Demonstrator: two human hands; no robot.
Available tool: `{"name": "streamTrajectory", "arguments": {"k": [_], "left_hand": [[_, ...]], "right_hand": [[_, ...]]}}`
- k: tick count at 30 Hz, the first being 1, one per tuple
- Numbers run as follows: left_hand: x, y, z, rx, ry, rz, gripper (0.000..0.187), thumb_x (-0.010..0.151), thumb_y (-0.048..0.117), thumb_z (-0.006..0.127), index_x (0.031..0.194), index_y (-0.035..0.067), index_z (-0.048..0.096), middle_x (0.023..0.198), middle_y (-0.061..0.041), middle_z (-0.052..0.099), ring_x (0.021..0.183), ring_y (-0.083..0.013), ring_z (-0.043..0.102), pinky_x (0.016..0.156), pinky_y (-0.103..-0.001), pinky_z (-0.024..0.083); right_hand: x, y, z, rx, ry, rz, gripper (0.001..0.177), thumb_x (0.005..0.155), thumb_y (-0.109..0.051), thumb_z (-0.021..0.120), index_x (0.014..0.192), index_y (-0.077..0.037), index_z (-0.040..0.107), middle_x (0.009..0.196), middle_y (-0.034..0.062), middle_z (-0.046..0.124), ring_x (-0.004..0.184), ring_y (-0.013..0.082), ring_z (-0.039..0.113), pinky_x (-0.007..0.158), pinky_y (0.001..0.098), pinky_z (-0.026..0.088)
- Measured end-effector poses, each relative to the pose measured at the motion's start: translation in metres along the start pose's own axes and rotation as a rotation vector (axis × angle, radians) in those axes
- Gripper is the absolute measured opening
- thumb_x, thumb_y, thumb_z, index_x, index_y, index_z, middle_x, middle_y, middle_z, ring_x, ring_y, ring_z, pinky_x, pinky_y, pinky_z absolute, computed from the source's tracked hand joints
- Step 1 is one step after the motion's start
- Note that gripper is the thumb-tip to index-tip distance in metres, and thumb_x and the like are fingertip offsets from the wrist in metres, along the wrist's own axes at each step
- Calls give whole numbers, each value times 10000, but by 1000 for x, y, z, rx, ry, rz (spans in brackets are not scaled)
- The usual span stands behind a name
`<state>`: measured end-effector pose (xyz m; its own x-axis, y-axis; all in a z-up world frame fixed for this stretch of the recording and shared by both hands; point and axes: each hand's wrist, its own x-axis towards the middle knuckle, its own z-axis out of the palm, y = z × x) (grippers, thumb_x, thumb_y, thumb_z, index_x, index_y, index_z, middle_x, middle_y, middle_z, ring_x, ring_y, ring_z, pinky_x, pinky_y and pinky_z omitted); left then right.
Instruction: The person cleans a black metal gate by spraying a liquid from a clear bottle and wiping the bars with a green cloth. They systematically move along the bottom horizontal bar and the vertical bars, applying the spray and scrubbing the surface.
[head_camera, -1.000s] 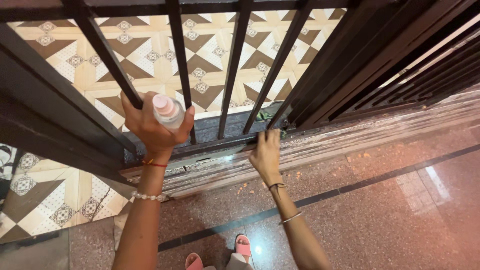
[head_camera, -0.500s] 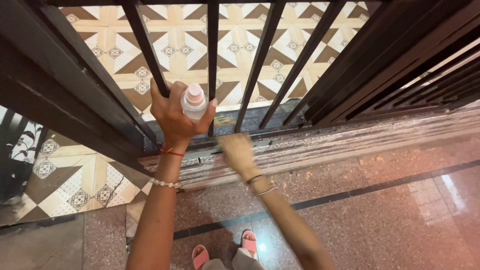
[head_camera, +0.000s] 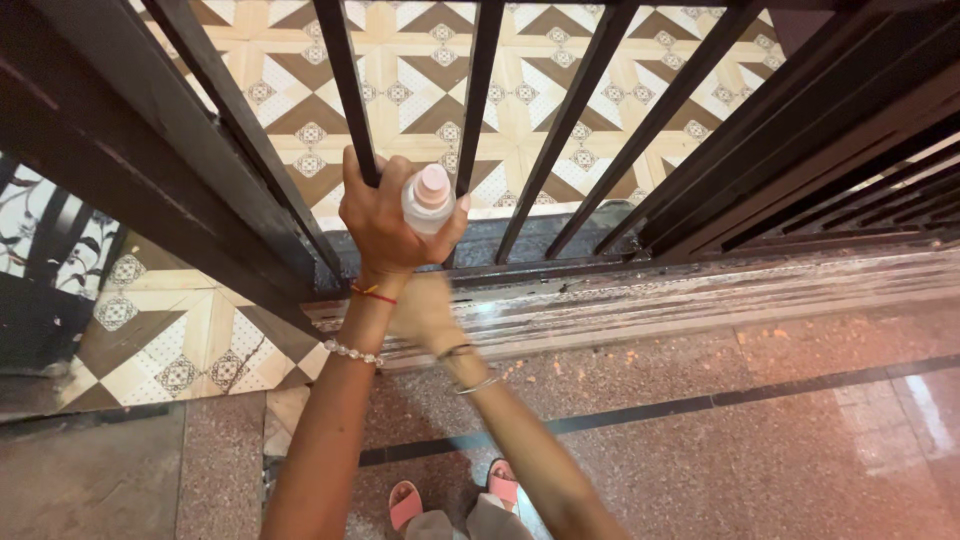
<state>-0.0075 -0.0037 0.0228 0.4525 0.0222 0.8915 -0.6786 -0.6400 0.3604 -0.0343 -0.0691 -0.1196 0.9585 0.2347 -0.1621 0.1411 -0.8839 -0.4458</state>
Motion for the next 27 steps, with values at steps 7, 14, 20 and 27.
{"name": "streamTrajectory", "arguments": {"k": [7, 14, 20, 27], "left_hand": [[0, -1, 2, 33, 15, 45, 407, 767, 424, 818, 951, 114, 630, 971, -194, 555, 901, -418, 613, 727, -499, 542], [-1, -4, 4, 11, 16, 31, 446, 796, 439, 820, 971, 88, 608, 993, -244, 545, 852, -392, 605, 685, -492, 530], [0, 1, 1, 26, 45, 49, 427, 790, 433, 818, 966, 94, 628, 1019, -213, 540, 861, -397, 602, 693, -471, 533], [2, 1, 1, 28, 8, -11, 424, 741, 432, 845, 854, 103, 603, 901, -181, 502, 749, -344, 564, 609, -456, 488]], "right_hand": [[-26, 27, 29, -180, 600, -575, 502, 739, -132, 640, 1229, -24, 599, 1215, 187, 648, 1196, 358, 618, 1050, 513, 494], [-83, 178, -95, -341, 337, 113, 686, 743, -233, 759, 1342, 14, 533, 1387, 252, 542, 1268, 419, 532, 1096, 469, 421], [-112, 205, -76, -470, 512, 41, 833, 655, -158, 747, 1403, 61, 453, 1431, 300, 471, 1407, 458, 434, 1265, 499, 283], [-64, 188, -107, -448, 539, -51, 901, 707, -311, 846, 1432, 28, 432, 1565, 304, 379, 1515, 445, 305, 1256, 501, 227]]}}
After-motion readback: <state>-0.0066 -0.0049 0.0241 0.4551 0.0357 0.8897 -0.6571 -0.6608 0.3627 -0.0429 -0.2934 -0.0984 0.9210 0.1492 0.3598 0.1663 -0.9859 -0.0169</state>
